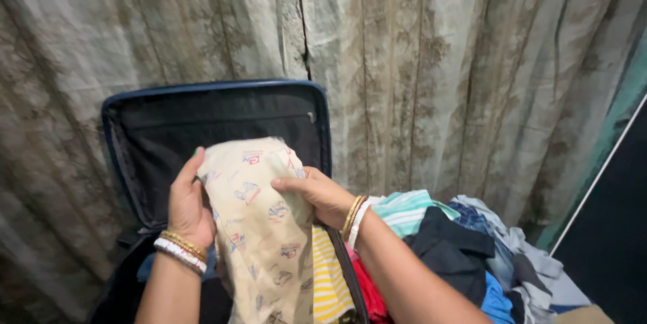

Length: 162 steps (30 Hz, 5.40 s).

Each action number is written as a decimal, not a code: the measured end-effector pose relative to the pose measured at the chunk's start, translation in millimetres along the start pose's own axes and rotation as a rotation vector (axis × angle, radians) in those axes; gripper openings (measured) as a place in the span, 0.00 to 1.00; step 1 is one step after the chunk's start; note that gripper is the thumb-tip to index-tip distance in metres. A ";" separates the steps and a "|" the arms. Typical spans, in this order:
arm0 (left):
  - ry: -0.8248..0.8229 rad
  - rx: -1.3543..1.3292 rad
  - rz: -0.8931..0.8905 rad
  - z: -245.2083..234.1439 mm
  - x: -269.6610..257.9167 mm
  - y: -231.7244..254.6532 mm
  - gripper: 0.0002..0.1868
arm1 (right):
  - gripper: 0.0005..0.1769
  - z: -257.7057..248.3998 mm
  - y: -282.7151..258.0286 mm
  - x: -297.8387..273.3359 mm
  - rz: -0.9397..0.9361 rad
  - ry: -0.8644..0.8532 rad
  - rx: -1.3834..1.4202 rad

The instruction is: The person packs a suitcase by folding and arranging various items of clothing, including shirts, shorts, and small trousers, and placing them into the compartments of the open bag.

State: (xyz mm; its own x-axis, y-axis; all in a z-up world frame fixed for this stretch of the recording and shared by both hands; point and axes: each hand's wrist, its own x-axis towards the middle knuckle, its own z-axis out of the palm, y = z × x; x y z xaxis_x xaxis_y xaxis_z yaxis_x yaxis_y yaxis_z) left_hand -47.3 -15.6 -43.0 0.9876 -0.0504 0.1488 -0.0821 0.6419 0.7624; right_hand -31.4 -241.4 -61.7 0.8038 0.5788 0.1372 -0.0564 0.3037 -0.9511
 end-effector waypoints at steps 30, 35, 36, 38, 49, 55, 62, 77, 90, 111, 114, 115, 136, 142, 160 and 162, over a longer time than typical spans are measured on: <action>-0.151 0.345 -0.245 -2.6 -39.6 -75.6 0.32 | 0.42 -60.0 85.4 -41.9 0.186 0.013 0.853; -0.160 0.502 -0.505 5.9 -10.0 -51.4 0.31 | 0.34 -112.7 109.8 5.7 0.014 0.117 0.986; -0.160 0.623 -0.578 -1.8 -1.9 -53.5 0.30 | 0.31 -120.7 113.5 13.6 -0.075 0.211 0.956; -0.161 0.869 -0.717 -26.4 25.0 -61.3 0.28 | 0.27 -138.9 115.0 10.5 -0.186 0.378 0.950; -0.193 0.797 -0.632 -86.0 104.7 -210.5 0.23 | 0.27 -242.5 93.0 -113.3 -0.405 0.742 0.954; -0.068 1.682 0.028 -4.8 109.6 -241.2 0.27 | 0.39 -302.9 139.7 -158.3 -0.345 1.195 0.424; -0.308 2.015 0.197 -4.4 53.8 -360.4 0.37 | 0.51 -318.0 207.2 -169.0 0.183 1.592 -1.277; -0.208 2.153 0.093 5.5 19.1 -360.3 0.52 | 0.43 -231.2 206.1 -128.2 0.203 0.655 -1.707; 0.129 1.625 -0.091 -122.6 27.9 -418.8 0.38 | 0.45 -186.0 214.3 -70.4 0.180 0.679 -1.499; -0.191 0.770 -1.038 -213.4 81.0 -224.9 0.23 | 0.42 -122.5 219.0 -54.8 0.020 0.324 -1.642; 0.000 0.660 -0.944 -240.8 80.8 -221.0 0.23 | 0.42 -123.9 225.5 -54.4 -0.045 0.353 -1.680; 0.064 0.645 -0.886 -259.1 82.3 -224.9 0.23 | 0.42 -124.1 228.1 -52.6 -0.062 0.312 -1.770; 0.416 0.201 -1.056 -193.7 22.7 -222.1 0.58 | 0.26 -80.0 274.8 -8.9 -0.221 0.366 -1.371; 0.524 1.005 -0.579 -212.4 38.9 -257.0 0.40 | 0.28 -78.2 251.8 -26.8 0.051 0.110 -1.219; -0.522 2.446 0.001 21.8 9.2 -372.1 0.48 | 0.40 -249.9 206.1 -152.6 0.119 0.651 -1.797; -0.524 2.543 0.046 25.9 11.5 -383.2 0.52 | 0.40 -266.0 194.3 -163.0 0.182 0.692 -1.795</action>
State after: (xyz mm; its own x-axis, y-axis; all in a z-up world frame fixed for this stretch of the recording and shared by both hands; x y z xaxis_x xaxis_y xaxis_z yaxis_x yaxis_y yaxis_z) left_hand -7.9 -282.1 -317.1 0.9234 -0.3808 -0.0489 -0.3743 -0.8646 -0.3352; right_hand -15.8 -478.0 -342.5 0.9436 0.0178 0.3307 0.0643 -0.9894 -0.1303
